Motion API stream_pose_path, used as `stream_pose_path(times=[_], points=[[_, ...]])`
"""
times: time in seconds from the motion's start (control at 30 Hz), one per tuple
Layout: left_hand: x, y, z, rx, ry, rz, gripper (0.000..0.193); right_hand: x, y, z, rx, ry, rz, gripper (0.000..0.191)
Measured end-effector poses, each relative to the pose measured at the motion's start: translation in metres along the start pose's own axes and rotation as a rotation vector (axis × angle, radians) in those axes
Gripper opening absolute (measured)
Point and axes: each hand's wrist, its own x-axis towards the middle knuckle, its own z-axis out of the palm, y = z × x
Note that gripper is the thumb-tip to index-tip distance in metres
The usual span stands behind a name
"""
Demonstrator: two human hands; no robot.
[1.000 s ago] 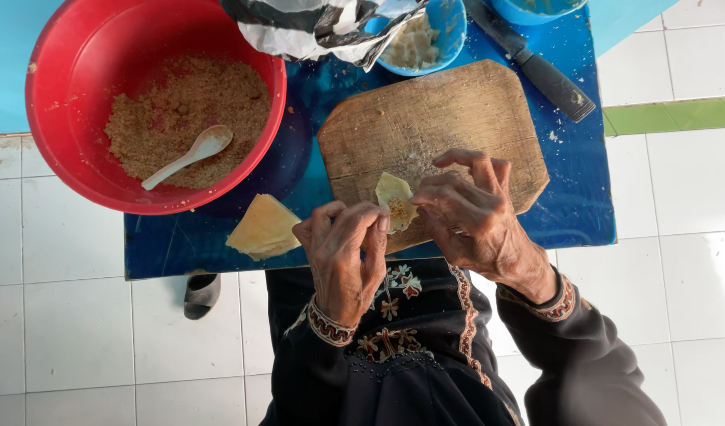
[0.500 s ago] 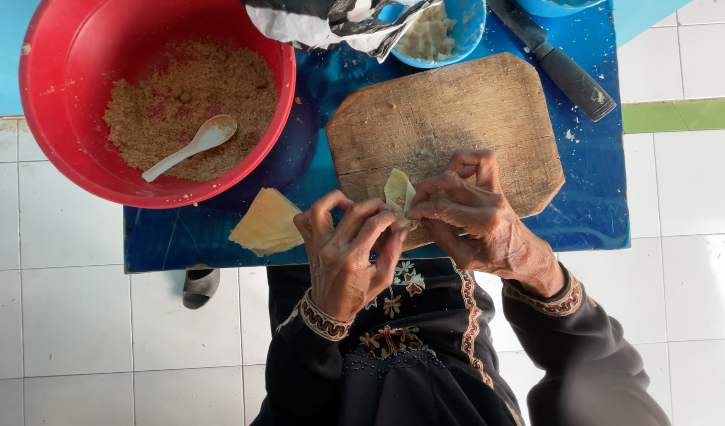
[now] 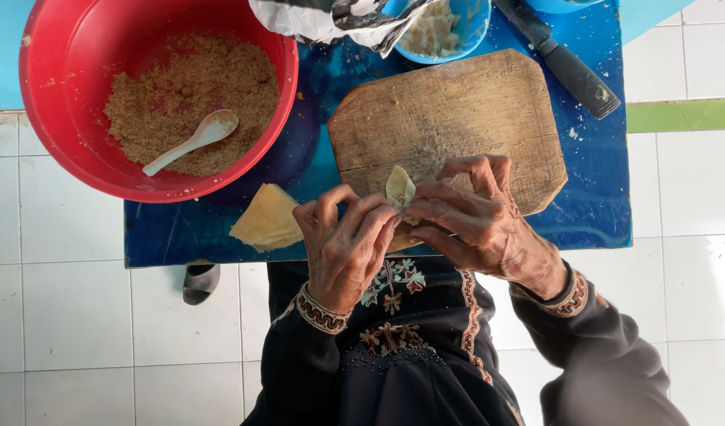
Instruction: The person sits at a small table folding triangular pastry wrappers. They place filling from a blue bowl onto a wrapper, fold the wrapper over the filling into a triangle, press the edges closed, and set the finished pastry aside, repeating the process.
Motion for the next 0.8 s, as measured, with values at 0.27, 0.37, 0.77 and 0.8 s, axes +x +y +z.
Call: stream_pose_path(times=[0.27,0.37,0.77,0.8], points=[[0.005,-0.003,-0.002,-0.144,-0.003,-0.027,0.038,0.004,-0.002,0.003,-0.169,-0.008,-0.068,0.042],[0.005,-0.004,0.000,-0.111,0.001,-0.028,0.032,0.005,-0.001,0.004,-0.113,-0.038,0.004,0.043],[0.006,-0.001,0.001,-0.062,0.023,-0.072,0.029,0.026,0.009,0.003,-0.057,-0.113,0.070,0.017],[0.007,-0.001,0.001,-0.042,0.024,-0.070,0.028,0.028,0.012,0.002,-0.042,-0.126,0.066,0.017]])
